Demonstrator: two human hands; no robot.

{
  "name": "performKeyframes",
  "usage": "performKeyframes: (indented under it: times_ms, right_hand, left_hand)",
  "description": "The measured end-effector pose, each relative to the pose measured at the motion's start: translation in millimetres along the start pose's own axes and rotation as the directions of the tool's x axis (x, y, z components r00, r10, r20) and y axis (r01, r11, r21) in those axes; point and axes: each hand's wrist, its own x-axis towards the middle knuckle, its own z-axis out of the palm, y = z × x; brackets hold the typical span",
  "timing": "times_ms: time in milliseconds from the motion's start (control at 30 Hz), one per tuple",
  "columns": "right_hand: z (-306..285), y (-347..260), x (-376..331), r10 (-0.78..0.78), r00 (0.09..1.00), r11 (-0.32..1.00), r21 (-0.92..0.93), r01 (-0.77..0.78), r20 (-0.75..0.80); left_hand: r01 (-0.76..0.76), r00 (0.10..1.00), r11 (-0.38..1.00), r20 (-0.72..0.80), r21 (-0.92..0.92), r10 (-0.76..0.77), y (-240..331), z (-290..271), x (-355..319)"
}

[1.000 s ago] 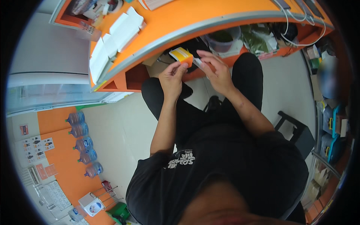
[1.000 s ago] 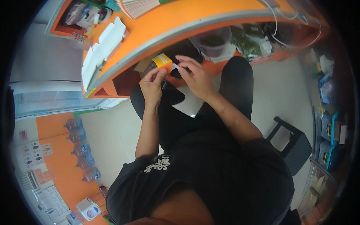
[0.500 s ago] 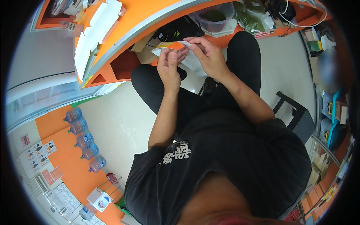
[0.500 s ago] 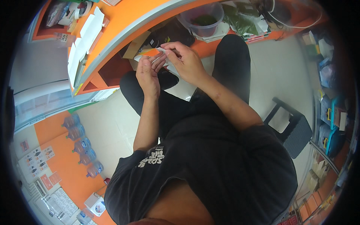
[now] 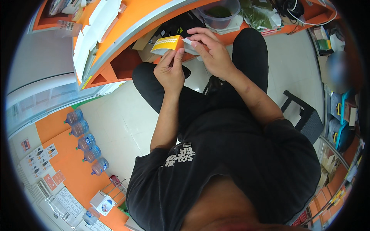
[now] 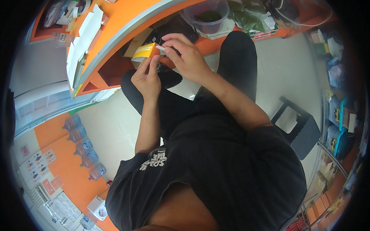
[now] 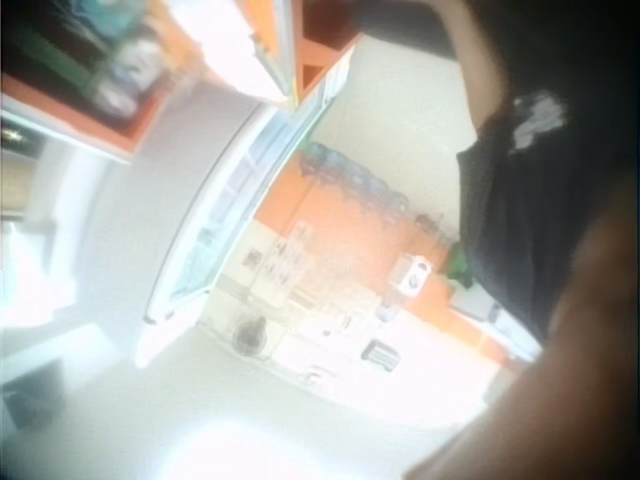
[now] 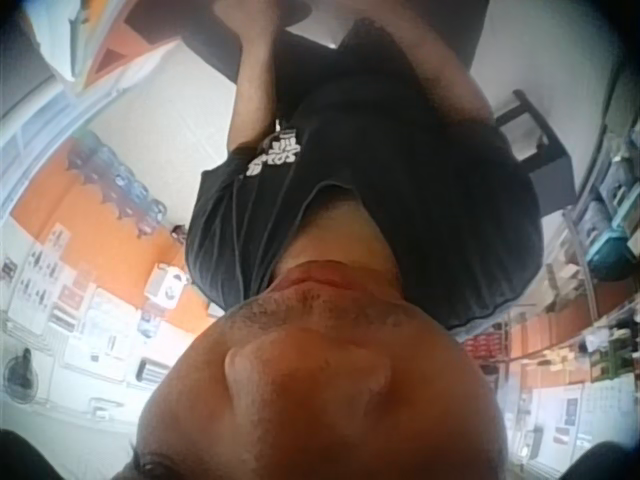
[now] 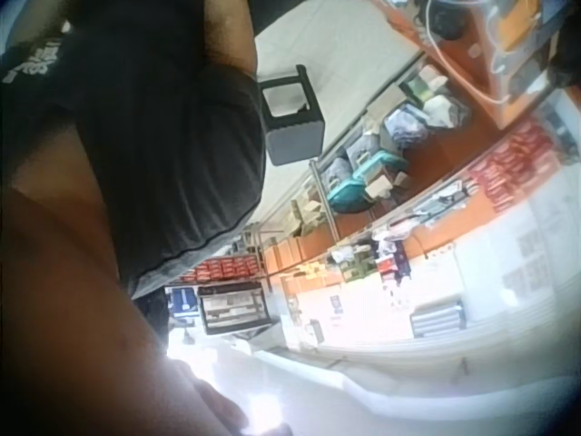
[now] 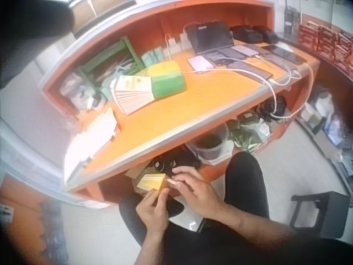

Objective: The person sits on the floor and assembles small, colorful paper boxes by folding the flaps and tucking them into slots. They handle the boxes one at a time, picking them up from a stack on the counter and placing the finished ones back down.

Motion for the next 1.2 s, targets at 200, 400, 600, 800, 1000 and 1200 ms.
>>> performKeyframes:
  times_ms: [200, 400, 600, 800, 1000, 1200]
  right_hand:
    - [0.7, 1.9, 3.1, 0.013, 0.999, 0.999, 0.038, -0.014, 0.034]
    - [9.5, -4.2, -0.1, 0.167, 0.983, 0.919, 0.349, -0.183, 0.074]
    - [1.6, -3.1, 5.1, 0.067, 0.996, 0.996, 0.052, -0.070, 0.059]
    - [5.1, -2.5, 2.8, -0.035, 0.999, 0.996, 0.077, 0.033, 0.023]
    - [2.5, -19.2, 2.3, -0.038, 0.999, 0.999, -0.027, 0.039, 0.023]
    - [-7.9, -12.7, 6.5, -0.111, 0.987, 0.988, -0.098, 0.123, 0.119]
  left_hand:
    - [0.027, 0.997, 0.993, 0.080, -0.119, -0.017, 2.8, 0.0, 0.7]
    - [0.115, 0.992, 0.950, 0.084, -0.289, -0.095, -1.7, 1.2, 2.6]
    - [0.206, 0.977, 0.936, 0.107, -0.285, -0.183, -2.2, -3.0, 1.7]
    - [0.229, 0.967, 0.935, 0.172, -0.272, -0.187, -4.5, -9.8, 5.2]
    - [0.257, 0.955, 0.935, 0.213, -0.243, -0.207, -2.3, -11.7, 6.9]
    - [0.225, 0.953, 0.952, 0.252, -0.207, -0.170, 3.5, -16.8, 13.2]
